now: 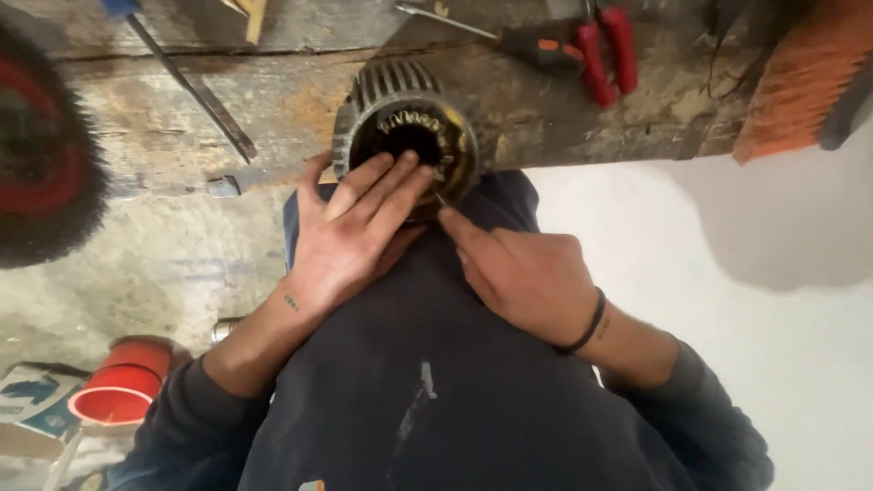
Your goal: The person works at a workbench on an electric motor, first using pliers and a screwdriver to work on the motor housing, then holding the motor's stator while prying and scraping around its inner circumference with a knife and screwdriver. They reposition the motor repeatedly while working around the inside of the component.
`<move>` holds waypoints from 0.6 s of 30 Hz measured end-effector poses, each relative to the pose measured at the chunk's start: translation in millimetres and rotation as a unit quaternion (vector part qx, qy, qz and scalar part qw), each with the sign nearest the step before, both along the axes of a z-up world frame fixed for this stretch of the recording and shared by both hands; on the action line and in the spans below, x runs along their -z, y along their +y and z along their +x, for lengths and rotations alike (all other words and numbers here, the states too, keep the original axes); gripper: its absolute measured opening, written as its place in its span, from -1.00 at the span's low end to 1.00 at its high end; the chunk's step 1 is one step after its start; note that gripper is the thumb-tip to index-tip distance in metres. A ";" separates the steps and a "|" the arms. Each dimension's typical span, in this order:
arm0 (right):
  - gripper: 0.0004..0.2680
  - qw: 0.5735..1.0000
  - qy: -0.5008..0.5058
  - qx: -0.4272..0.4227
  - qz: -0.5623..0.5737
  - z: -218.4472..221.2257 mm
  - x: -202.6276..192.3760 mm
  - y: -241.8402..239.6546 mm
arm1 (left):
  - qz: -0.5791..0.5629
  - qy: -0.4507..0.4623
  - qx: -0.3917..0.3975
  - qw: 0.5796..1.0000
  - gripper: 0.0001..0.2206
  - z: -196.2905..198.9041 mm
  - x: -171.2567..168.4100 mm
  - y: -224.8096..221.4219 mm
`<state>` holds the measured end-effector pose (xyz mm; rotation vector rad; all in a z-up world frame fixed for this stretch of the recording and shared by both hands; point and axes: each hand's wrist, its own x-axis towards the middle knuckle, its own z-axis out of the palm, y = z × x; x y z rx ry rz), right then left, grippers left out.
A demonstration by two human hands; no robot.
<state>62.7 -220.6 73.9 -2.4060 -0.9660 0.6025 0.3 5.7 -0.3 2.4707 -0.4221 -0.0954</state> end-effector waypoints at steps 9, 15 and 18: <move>-0.61 0.999 -0.023 0.030 0.033 -22.8 11.6 -14.6 | 0.037 0.019 0.034 0.999 -0.51 -0.4 -0.4 -2.6; -0.63 0.997 -0.036 0.051 0.042 -36.5 13.7 -18.5 | 0.053 -0.004 0.039 0.998 -0.60 -4.1 0.7 -7.5; -0.63 0.996 -0.058 0.056 0.041 -40.2 13.9 -18.9 | 0.060 -0.012 0.041 0.997 -0.61 -4.8 -0.3 -7.6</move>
